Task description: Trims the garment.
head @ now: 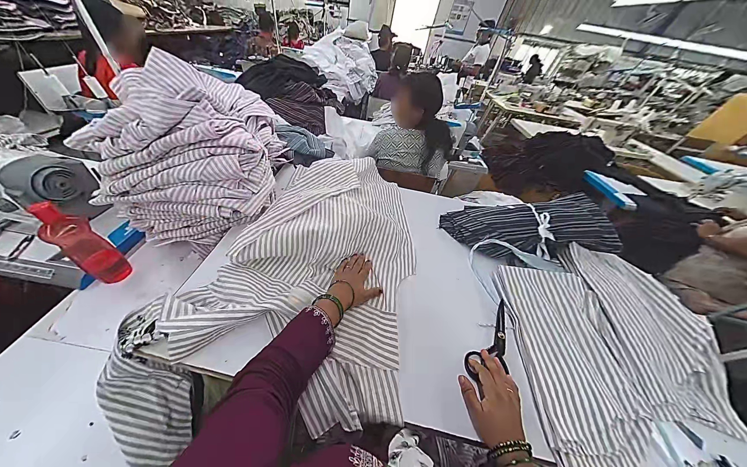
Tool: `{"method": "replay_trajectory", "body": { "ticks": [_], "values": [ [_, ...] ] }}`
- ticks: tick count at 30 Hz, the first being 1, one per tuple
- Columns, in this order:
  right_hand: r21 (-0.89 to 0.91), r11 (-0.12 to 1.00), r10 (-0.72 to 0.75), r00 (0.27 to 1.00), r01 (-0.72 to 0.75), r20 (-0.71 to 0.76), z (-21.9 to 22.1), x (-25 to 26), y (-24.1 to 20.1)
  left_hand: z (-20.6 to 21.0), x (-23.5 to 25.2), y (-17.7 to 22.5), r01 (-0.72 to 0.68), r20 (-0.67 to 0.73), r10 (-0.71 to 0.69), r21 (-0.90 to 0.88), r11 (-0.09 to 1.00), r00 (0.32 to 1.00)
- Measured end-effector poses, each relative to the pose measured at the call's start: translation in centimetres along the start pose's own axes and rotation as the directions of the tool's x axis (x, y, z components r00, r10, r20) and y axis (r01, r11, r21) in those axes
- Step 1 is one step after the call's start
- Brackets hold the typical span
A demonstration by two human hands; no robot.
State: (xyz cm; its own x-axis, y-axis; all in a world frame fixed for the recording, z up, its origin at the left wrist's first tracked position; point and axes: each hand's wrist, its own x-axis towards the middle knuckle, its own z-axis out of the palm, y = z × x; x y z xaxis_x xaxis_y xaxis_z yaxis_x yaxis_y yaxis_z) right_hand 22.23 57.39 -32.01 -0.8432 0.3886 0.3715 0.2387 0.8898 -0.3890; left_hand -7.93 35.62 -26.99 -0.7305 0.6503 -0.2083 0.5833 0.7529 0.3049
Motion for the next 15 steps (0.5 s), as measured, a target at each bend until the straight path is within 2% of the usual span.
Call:
{"method": "replay_trajectory", "body": {
  "ticks": [4,6,8,11,13,15],
  "values": [
    [0.001,1.000,-0.001,1.000,0.001,0.004,0.1,0.4,0.2,-0.3,2.7,-0.3,-0.009,-0.071,0.006,-0.039,0.999,0.997],
    [-0.007,1.000,0.000,1.000,0.000,0.004,0.2,0.6,0.3,-0.5,2.7,0.0,-0.109,-0.153,0.099,-0.060,0.992,0.983],
    [-0.006,1.000,0.008,1.000,-0.008,0.004,0.2,0.6,0.3,-0.7,1.4,0.9,-0.258,-0.172,0.249,-0.034,0.966,0.953],
    [-0.005,1.000,0.012,1.000,-0.012,0.003,0.1,0.8,0.2,-0.7,-1.3,2.3,-0.415,-0.006,0.415,-0.004,0.910,0.910],
    [-0.010,1.000,0.014,1.000,-0.014,0.006,0.2,0.8,0.2,0.8,-4.0,2.8,-0.405,0.114,0.402,0.001,0.914,0.909],
    [-0.025,1.000,0.015,1.000,-0.015,0.011,0.1,0.8,0.1,3.1,-6.5,3.4,-0.386,0.137,0.385,-0.017,0.922,0.913]
  ]
}}
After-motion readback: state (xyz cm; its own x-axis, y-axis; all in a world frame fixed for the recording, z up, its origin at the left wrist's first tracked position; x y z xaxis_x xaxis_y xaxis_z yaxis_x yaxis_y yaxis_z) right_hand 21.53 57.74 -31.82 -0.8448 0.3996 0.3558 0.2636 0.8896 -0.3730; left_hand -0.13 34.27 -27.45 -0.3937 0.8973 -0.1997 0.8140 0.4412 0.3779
